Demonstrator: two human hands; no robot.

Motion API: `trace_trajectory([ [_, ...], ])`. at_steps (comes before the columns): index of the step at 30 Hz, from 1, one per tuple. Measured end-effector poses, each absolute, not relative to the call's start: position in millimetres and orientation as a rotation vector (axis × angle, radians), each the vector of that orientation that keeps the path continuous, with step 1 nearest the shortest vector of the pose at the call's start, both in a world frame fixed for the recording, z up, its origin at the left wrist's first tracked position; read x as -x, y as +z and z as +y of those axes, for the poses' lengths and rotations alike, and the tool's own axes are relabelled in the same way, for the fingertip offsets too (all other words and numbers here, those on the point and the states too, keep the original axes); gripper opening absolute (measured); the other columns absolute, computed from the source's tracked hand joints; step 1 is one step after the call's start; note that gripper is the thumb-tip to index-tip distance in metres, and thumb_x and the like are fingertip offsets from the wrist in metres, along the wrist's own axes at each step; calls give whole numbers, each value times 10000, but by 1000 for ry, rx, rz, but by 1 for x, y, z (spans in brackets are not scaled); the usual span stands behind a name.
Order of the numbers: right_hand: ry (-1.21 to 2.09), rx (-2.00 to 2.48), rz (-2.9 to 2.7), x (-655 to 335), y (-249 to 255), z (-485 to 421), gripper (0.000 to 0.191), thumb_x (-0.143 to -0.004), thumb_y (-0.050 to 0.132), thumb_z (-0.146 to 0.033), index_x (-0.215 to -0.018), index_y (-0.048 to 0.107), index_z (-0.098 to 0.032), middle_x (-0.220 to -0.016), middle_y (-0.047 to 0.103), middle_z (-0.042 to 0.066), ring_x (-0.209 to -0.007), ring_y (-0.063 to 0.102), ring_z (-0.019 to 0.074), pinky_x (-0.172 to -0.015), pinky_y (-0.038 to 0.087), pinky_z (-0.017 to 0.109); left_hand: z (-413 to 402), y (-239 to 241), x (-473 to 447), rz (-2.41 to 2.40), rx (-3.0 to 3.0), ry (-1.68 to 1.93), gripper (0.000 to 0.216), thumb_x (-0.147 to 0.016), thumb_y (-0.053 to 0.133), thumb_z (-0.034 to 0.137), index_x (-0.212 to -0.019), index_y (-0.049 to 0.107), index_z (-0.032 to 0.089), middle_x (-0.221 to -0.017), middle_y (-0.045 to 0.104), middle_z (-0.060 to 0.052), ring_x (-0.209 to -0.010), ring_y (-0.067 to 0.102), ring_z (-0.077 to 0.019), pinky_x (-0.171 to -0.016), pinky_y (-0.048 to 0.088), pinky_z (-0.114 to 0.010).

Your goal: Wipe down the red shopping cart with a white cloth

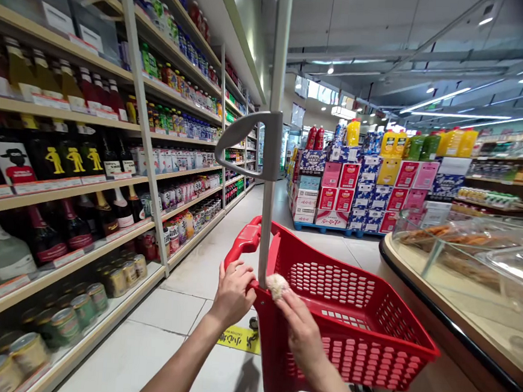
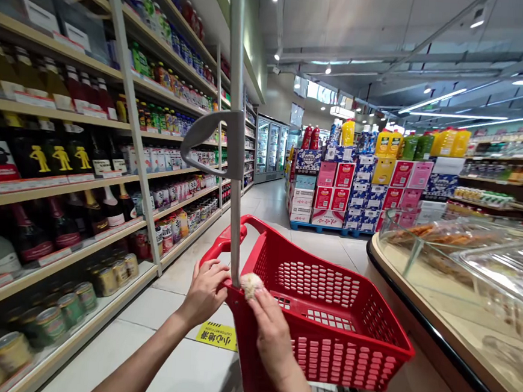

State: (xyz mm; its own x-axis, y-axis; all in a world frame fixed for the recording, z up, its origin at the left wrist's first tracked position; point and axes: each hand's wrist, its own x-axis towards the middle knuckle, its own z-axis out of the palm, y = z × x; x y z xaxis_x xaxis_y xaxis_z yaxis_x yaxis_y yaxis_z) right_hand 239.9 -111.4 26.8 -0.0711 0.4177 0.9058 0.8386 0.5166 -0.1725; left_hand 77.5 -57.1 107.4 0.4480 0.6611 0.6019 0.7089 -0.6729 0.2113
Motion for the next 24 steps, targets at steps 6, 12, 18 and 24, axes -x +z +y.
trace_trajectory([
  [6, -701, 776, -1607, -247, 199, -91, 516, -825, 356, -36, -1283, 387, -272, -1312, 437, 6, -1241, 349, 206, -1011, 351, 468, -58, 103, -81, -1219, 2604, -1064, 140, -693, 467, 138, -716, 575, 224, -1071, 597, -7, -1161, 375, -253, -1009, 111, -576],
  [12, -902, 713, -2144, -243, 172, -78, 450, -840, 344, -53, -1270, 409, -171, -1262, 499, 35, -1296, 224, 190, -1063, 271, 439, -57, 97, -80, -1160, 2601, -1078, 267, -646, 456, 110, -845, 593, 224, -1150, 554, -33, -1198, 345, -262, -1023, 119, -566],
  [18, -903, 794, -2233, -259, 135, -94, 392, -855, 357, -93, -1219, 474, -180, -1182, 568, 32, -1272, 283, 174, -1053, 310, 382, -54, 94, -78, -1127, 2600, -1076, 379, -620, 456, 106, -962, 582, 209, -1215, 510, -65, -1207, 342, -267, -1029, 118, -555],
  [24, -766, 908, -2051, -250, 102, -98, 423, -857, 355, -86, -1269, 415, -163, -1234, 525, 59, -1277, 273, 189, -1041, 335, 391, -53, 100, -73, -1105, 2680, -1009, 356, -593, 453, 102, -904, 594, 204, -1252, 482, -65, -1218, 324, -257, -1016, 122, -563],
])
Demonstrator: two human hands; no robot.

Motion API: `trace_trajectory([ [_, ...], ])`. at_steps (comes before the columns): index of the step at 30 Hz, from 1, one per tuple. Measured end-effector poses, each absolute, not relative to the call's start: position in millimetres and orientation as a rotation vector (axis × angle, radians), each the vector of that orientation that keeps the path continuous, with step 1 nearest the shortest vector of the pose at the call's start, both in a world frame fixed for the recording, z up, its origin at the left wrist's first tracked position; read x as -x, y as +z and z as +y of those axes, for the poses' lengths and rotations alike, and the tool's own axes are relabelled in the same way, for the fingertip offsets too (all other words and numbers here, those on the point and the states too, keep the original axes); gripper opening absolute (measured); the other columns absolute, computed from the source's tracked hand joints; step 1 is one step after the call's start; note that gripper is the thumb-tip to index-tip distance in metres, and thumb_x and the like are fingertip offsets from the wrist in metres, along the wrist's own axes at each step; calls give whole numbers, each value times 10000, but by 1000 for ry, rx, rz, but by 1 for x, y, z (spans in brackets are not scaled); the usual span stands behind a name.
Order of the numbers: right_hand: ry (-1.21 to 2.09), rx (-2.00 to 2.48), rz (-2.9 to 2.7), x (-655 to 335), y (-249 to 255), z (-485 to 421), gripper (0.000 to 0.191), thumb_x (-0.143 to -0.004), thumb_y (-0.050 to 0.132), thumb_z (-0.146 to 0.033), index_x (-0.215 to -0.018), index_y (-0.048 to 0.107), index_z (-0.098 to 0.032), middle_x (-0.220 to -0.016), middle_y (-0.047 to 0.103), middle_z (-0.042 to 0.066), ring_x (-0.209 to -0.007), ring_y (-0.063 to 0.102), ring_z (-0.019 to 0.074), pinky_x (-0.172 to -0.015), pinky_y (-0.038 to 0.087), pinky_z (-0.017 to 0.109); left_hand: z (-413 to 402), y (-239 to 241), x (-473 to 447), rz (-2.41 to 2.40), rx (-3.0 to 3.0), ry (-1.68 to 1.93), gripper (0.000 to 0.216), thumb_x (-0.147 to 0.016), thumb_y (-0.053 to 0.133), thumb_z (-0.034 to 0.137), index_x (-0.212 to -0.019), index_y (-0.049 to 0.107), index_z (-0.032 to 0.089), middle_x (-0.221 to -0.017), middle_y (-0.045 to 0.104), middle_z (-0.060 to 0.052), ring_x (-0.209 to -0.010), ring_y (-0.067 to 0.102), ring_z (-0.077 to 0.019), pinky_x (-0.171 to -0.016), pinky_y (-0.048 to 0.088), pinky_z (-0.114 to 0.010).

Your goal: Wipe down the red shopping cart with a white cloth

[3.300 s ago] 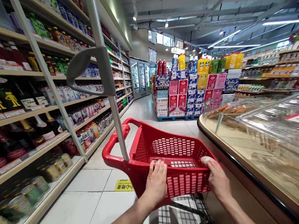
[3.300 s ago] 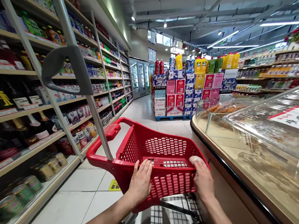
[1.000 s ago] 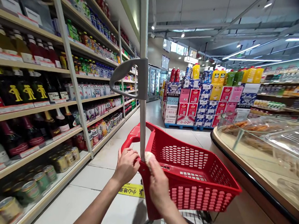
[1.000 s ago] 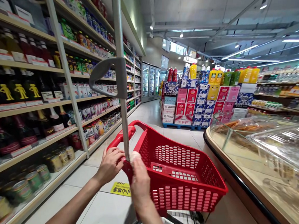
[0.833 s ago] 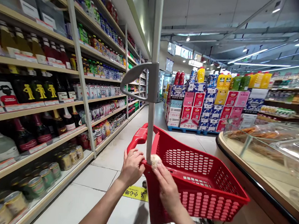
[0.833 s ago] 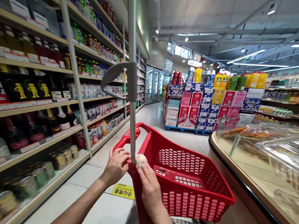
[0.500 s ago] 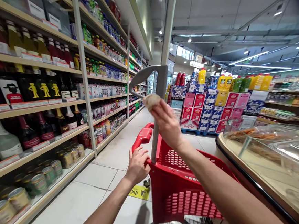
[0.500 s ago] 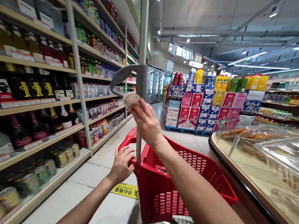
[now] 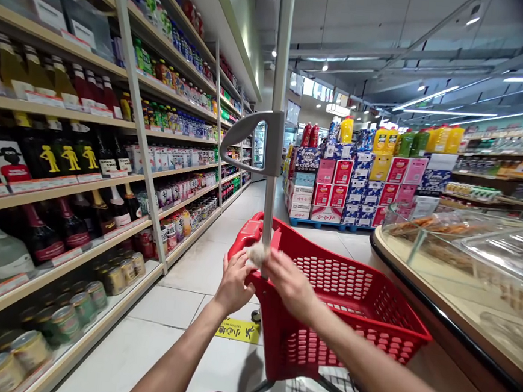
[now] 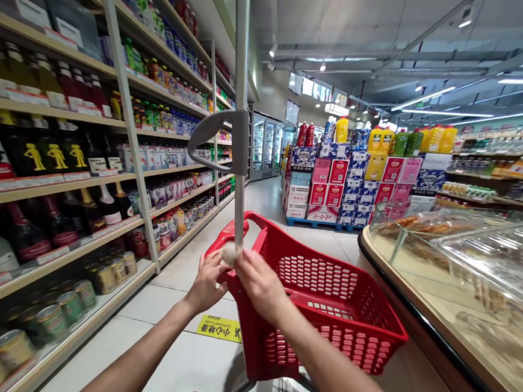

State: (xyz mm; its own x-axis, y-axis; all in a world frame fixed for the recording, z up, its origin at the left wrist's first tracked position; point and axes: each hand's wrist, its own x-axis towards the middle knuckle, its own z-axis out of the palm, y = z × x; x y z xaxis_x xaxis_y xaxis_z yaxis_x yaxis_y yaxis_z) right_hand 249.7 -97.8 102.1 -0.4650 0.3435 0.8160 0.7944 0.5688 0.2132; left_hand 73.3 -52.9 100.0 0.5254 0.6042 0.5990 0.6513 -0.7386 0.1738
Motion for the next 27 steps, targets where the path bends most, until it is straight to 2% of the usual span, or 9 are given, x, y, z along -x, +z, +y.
trace_trajectory([
  [4, -691, 1007, -2075, -243, -16, -131, 375, -876, 320, -113, -1201, 493, -189, -1142, 595, 33, -1185, 425, 167, -966, 432, 349, -50, 101, -71, -1102, 2719, -984, 373, -598, 445, 102, -922, 593, 213, -1233, 500, -63, -1209, 341, -254, -1014, 124, -568],
  [6, -683, 1002, -2025, -244, -44, -145, 358, -889, 296, -136, -1135, 548, -202, -1031, 649, 20, -1112, 498, 142, -918, 472, 301, -48, 101, -71, -1095, 2727, -979, 365, -599, 450, 106, -919, 591, 213, -1216, 514, -65, -1203, 348, -259, -1011, 118, -578],
  [8, -666, 1023, -1953, -247, -41, -151, 357, -890, 292, -141, -1125, 553, -203, -1023, 650, 28, -1117, 492, 142, -910, 476, 303, -47, 101, -72, -1078, 2736, -970, 364, -603, 452, 108, -923, 587, 216, -1198, 528, -64, -1194, 357, -264, -1008, 108, -589],
  [11, -624, 1114, -1841, -250, -12, -144, 369, -872, 317, -118, -1186, 503, -169, -1175, 564, 78, -1216, 382, 199, -971, 414, 413, -45, 102, -74, -1048, 2728, -965, 360, -615, 449, 108, -931, 583, 215, -1171, 547, -64, -1179, 373, -265, -1007, 112, -589],
  [13, -615, 1166, -1773, -248, -7, -139, 369, -862, 328, -105, -1182, 505, -152, -1188, 549, 93, -1226, 363, 215, -977, 400, 435, -44, 102, -74, -1034, 2709, -959, 346, -625, 449, 114, -930, 582, 210, -1160, 553, -70, -1171, 382, -268, -1006, 125, -587],
  [18, -616, 1262, -1775, -257, -53, -153, 325, -866, 316, -117, -959, 621, -183, -893, 653, 50, -1000, 530, 166, -804, 512, 308, -52, 100, -72, -983, 2578, -968, 411, -656, 428, 114, -1045, 524, 207, -1202, 523, -89, -1174, 394, -280, -998, 71, -622],
  [22, -683, 1329, -1682, -292, -51, -164, 339, -851, 341, -113, -1104, 556, -183, -1089, 594, 75, -1099, 455, 198, -877, 456, 380, -75, 89, -96, -838, 2416, -1183, 484, -701, 399, 109, -1182, 421, 160, -1244, 481, -120, -1207, 371, -246, -1039, 139, -520],
  [24, -724, 1391, -1615, -306, -44, -164, 345, -843, 361, -116, -1131, 540, -179, -1125, 568, 91, -1109, 439, 212, -904, 422, 412, -86, 80, -119, -719, 2524, -1083, 486, -711, 387, 113, -1194, 425, 150, -1265, 468, -110, -1229, 344, -230, -1050, 161, -473],
  [27, -702, 1496, -1662, -317, -60, -171, 309, -835, 358, -96, -981, 615, -186, -981, 616, 83, -959, 513, 193, -810, 463, 360, -94, 65, -151, -733, 2684, -780, 523, -706, 412, 151, -1228, 416, 121, -1301, 443, -107, -1242, 324, -237, -1062, 133, -461],
])
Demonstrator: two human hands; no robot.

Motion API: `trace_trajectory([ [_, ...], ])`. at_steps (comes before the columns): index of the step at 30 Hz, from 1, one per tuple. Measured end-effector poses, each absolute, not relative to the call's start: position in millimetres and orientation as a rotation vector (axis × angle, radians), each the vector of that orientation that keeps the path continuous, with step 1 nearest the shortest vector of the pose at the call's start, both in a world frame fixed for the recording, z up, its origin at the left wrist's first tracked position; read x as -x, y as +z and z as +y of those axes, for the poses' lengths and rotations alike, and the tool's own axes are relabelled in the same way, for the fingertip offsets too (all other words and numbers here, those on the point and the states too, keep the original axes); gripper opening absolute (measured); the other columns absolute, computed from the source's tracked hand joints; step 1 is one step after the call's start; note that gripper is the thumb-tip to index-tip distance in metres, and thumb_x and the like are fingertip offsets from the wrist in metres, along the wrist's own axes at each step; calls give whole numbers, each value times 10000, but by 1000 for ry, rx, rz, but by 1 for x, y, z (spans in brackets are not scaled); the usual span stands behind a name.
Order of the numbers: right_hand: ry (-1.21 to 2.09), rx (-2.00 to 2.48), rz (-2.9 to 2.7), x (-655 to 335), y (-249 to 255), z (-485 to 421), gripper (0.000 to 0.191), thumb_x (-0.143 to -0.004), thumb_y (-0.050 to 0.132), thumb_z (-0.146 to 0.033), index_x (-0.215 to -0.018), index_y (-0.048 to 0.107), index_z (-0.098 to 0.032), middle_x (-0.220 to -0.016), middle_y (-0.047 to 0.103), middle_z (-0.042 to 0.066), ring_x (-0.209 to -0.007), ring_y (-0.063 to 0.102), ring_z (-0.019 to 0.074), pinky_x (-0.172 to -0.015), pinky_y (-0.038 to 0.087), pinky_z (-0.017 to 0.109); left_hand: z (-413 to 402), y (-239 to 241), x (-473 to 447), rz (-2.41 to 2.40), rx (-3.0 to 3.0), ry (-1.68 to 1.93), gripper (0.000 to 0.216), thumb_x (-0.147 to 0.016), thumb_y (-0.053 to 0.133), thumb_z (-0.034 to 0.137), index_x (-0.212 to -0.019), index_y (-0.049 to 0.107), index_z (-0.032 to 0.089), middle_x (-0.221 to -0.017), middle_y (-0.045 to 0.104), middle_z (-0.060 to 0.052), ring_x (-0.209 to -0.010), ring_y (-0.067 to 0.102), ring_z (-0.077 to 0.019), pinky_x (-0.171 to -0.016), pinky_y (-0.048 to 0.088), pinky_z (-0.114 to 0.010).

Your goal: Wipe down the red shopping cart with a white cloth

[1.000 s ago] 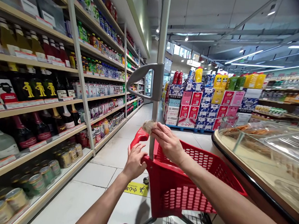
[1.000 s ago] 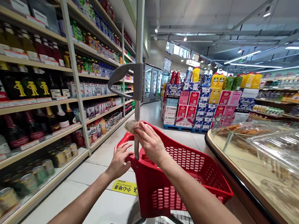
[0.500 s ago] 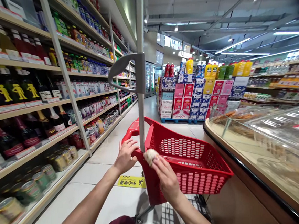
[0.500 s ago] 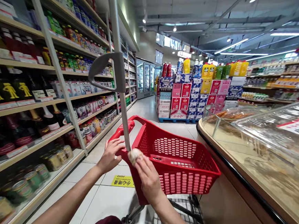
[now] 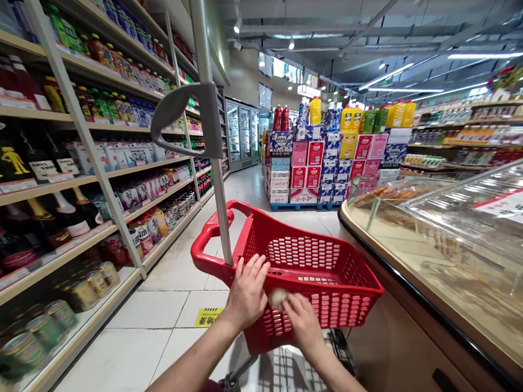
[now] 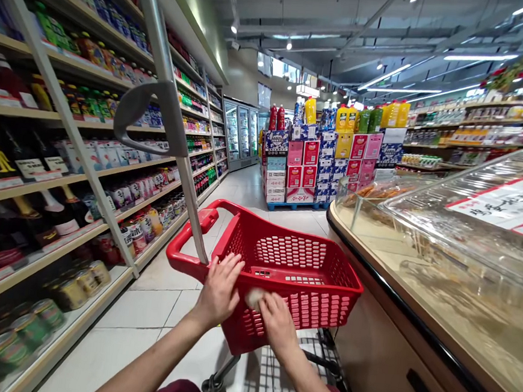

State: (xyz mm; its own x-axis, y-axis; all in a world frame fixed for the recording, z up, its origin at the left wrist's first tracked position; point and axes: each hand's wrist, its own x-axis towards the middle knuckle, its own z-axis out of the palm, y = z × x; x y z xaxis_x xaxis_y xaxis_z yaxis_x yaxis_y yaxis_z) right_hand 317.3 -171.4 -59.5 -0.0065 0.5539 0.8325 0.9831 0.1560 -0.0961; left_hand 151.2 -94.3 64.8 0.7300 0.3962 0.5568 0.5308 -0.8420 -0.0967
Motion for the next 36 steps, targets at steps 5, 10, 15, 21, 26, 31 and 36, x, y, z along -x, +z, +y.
trace_trajectory([
  [5, -621, 1550, -1630, -344, -81, -190, 328, -820, 371, -78, -1025, 599, -194, -964, 602, 81, -952, 503, 188, -792, 455, 342, -93, 46, -171, -840, 2712, -553, 563, -713, 454, 226, -1263, 393, 119, -1311, 438, -93, -1245, 315, -242, -1072, 76, -458],
  [10, -736, 1567, -1530, -358, -66, -185, 340, -811, 381, -75, -1043, 596, -201, -979, 590, 80, -969, 495, 192, -821, 425, 352, -99, 43, -182, -876, 2713, -514, 540, -735, 433, 242, -1257, 405, 106, -1299, 453, -100, -1237, 328, -235, -1073, 84, -451],
  [15, -695, 1566, -1571, -360, -80, -204, 312, -803, 385, -67, -911, 634, -222, -812, 594, 38, -769, 526, 143, -657, 447, 256, -99, 40, -186, -806, 2712, -453, 572, -736, 433, 238, -1283, 362, 89, -1336, 407, -102, -1266, 281, -224, -1074, 113, -418],
  [21, -760, 1615, -1390, -393, -76, -202, 381, -818, 360, -102, -1105, 567, -243, -1007, 554, 72, -956, 488, 189, -814, 415, 348, -107, 28, -201, -767, 2737, -477, 577, -743, 438, 264, -1291, 349, 108, -1365, 364, -99, -1291, 232, -239, -1074, 110, -441],
  [26, -567, 1801, -1509, -398, -109, -223, 348, -807, 380, -114, -1011, 617, -268, -871, 585, 41, -793, 517, 152, -664, 442, 247, -107, 16, -207, -706, 2713, -497, 636, -711, 454, 205, -1322, 297, 123, -1404, 292, -98, -1304, 200, -237, -1073, 142, -420],
  [31, -665, 1671, -1326, -414, -87, -220, 404, -822, 362, -140, -1174, 526, -252, -978, 548, 65, -954, 484, 191, -836, 422, 359, -111, 11, -217, -738, 2728, -551, 578, -738, 478, 263, -1285, 366, 115, -1376, 331, -141, -1294, 221, -272, -1064, 149, -460],
  [36, -576, 1826, -1430, -410, -102, -216, 468, -760, 357, -64, -1133, 550, -268, -781, 536, 45, -737, 507, 159, -613, 484, 255, -116, 8, -227, -735, 2769, -564, 487, -727, 509, 259, -1194, 475, 124, -1386, 307, -149, -1296, 219, -271, -1057, 185, -429],
])
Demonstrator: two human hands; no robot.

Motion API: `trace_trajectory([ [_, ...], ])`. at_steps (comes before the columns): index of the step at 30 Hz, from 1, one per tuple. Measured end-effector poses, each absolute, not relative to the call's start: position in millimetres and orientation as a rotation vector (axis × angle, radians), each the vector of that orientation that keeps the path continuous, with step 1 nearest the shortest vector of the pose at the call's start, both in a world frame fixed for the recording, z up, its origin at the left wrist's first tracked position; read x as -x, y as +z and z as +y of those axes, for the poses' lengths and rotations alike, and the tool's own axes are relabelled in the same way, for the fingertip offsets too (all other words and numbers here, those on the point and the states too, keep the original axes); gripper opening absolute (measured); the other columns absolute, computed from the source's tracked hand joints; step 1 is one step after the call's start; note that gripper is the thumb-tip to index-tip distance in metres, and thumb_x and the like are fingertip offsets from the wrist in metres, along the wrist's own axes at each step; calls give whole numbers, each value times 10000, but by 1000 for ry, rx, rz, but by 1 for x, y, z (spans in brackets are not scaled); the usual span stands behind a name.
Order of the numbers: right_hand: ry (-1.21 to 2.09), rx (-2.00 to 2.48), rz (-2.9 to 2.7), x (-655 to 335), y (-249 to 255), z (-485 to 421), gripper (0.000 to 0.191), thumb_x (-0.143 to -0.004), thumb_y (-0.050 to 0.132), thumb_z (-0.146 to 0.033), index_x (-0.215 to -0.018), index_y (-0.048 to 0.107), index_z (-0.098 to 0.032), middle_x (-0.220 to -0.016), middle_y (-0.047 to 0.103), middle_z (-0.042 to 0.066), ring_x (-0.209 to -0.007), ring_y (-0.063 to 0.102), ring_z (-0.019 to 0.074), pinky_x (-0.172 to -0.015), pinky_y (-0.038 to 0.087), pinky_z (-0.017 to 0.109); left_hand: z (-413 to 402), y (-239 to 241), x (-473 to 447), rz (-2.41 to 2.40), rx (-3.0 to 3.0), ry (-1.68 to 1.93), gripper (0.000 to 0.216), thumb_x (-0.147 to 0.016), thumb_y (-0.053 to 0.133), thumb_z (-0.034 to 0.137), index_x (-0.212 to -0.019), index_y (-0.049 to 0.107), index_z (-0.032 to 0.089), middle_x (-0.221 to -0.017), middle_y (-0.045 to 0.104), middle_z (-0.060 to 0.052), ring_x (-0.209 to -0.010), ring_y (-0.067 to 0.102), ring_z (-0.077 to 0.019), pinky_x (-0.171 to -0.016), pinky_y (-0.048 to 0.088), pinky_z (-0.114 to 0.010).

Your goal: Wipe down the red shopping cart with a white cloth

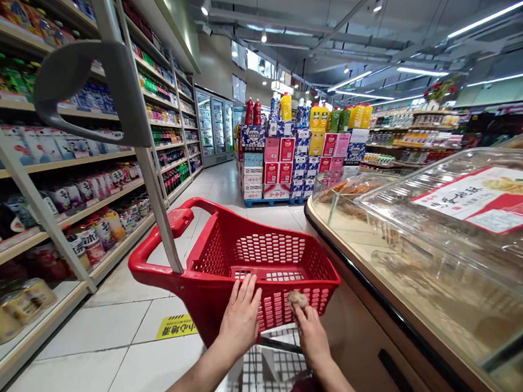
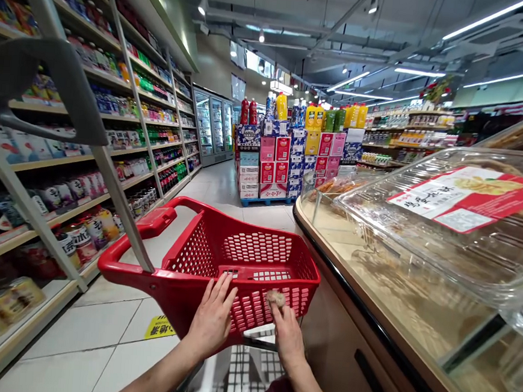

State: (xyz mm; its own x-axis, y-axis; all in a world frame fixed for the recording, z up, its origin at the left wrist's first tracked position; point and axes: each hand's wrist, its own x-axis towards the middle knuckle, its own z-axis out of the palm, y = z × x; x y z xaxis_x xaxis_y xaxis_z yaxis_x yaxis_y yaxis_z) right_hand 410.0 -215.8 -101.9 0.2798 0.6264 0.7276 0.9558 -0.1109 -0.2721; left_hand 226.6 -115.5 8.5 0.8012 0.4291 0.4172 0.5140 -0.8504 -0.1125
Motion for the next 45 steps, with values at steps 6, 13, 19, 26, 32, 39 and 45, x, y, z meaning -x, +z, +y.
trace_trajectory([
  [6, -604, 1818, -1280, -441, -91, -237, 415, -793, 410, -156, -1190, 488, -245, -883, 518, 52, -841, 508, 163, -683, 482, 266, -117, 8, -229, -774, 2780, -592, 448, -709, 535, 248, -1140, 516, 131, -1365, 344, -157, -1280, 253, -277, -1062, 166, -444],
  [13, -435, 1948, -1364, -449, -123, -255, 377, -764, 411, -158, -1084, 570, -278, -748, 509, 8, -649, 536, 125, -476, 429, 185, -118, 12, -230, -774, 2761, -620, 361, -679, 524, 168, -1038, 570, 154, -1346, 382, -127, -1271, 281, -250, -1067, 189, -408],
  [19, -669, 1926, -935, -479, -109, -250, 419, -782, 416, -221, -1190, 503, -255, -806, 486, 29, -723, 524, 153, -609, 449, 263, -118, 7, -233, -842, 2746, -665, 351, -669, 542, 199, -1016, 579, 160, -1336, 390, -138, -1267, 273, -283, -1073, 150, -450],
  [26, -484, 2056, -1103, -472, -133, -257, 376, -739, 409, -203, -1067, 578, -273, -765, 502, 10, -615, 513, 129, -486, 405, 226, -116, 4, -232, -774, 2760, -671, 319, -661, 535, 180, -975, 591, 167, -1339, 386, -125, -1270, 268, -266, -1069, 174, -435],
  [32, -448, 2005, -988, -479, -99, -249, 390, -706, 416, -220, -1057, 585, -233, -759, 499, 19, -625, 513, 138, -504, 404, 233, -118, 5, -233, -828, 2788, -694, 333, -651, 563, 201, -982, 587, 168, -1350, 370, -129, -1276, 248, -297, -1065, 167, -473],
  [39, 323, 1764, -1201, -410, -51, -263, 290, -675, 427, -187, -831, 669, -221, -716, 562, 16, -656, 565, 145, -613, 451, 244, -136, 30, -236, -693, 3135, -695, 657, -632, 515, 137, -1269, 354, 166, -1347, 370, -116, -1241, 322, -240, -1011, 286, -432],
  [45, 612, 1404, -644, -372, -10, -245, 217, -595, 583, -328, -749, 620, -178, -687, 628, 12, -618, 569, 161, -596, 460, 267, -165, 26, -262, -1138, 3306, -926, 201, -645, 421, 59, -750, 529, 192, -747, 568, -8, -695, 543, -140, -629, 449, -255],
])
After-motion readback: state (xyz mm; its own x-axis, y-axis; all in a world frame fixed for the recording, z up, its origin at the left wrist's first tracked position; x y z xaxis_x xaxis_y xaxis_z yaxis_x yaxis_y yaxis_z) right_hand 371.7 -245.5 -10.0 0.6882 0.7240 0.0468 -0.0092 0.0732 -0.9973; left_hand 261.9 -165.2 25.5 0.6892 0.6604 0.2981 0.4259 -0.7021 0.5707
